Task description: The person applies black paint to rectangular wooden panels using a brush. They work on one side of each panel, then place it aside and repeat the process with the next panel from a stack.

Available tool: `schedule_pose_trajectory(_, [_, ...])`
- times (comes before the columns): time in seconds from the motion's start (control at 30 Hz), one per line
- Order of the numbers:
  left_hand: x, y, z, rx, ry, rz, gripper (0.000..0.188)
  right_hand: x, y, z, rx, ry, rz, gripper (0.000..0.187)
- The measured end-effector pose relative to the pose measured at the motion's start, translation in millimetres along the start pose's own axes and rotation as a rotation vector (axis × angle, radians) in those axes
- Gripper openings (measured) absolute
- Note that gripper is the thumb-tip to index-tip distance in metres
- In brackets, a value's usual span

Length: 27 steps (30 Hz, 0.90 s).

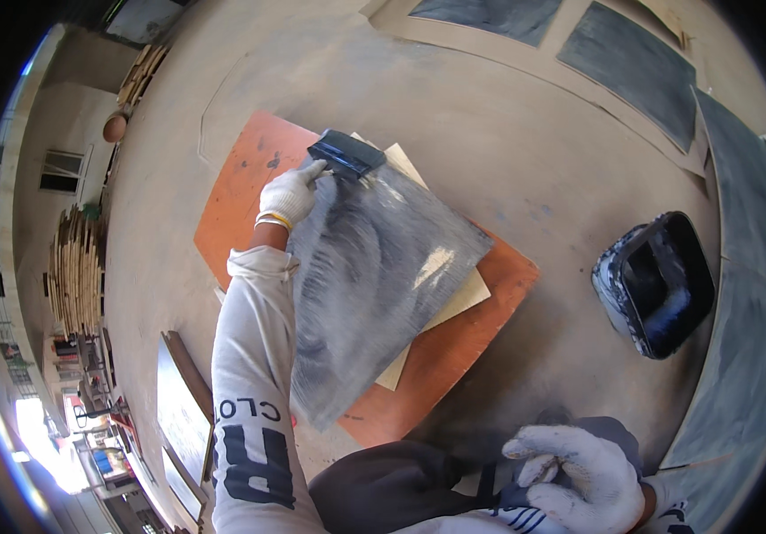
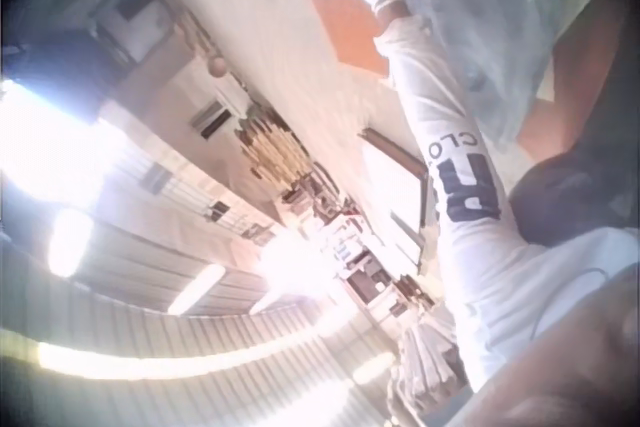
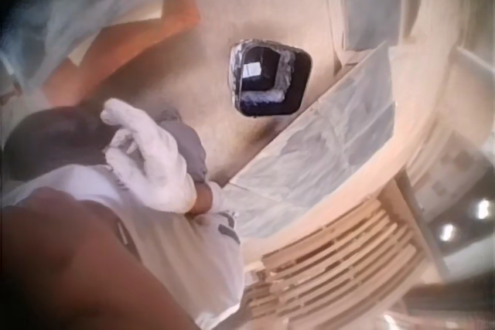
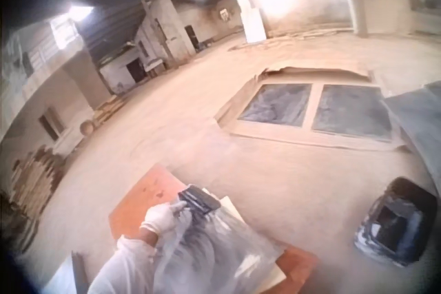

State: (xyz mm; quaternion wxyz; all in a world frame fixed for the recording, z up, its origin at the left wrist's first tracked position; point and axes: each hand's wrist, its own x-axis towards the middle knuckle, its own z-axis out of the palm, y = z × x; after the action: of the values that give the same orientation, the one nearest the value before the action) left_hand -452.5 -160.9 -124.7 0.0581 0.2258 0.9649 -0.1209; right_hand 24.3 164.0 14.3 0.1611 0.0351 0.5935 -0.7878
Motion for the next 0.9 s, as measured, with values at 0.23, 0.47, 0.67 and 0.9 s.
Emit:
schedule_pose_trajectory(0.23, [-59,56,-6,0.079,-0.059,0.127,0.043,-7,0,-2,-0.107,0.07,-0.094,0.056])
schedule_pose_trajectory(0.47, [-45,15,2,0.065,-0.026,0.099,0.043,-18,-2,-4,-0.116,0.009,-0.13,0.055])
schedule_pose_trajectory(0.67, [-95,79,-19,0.161,-0.107,0.198,0.046,-27,-1,-11,-0.104,0.077,-0.19,0.056])
schedule_pose_trajectory(0.9, [-78,84,-9,-0.006,-0.038,0.043,0.037,-37,-1,-12,-0.106,0.065,-0.251,0.055])
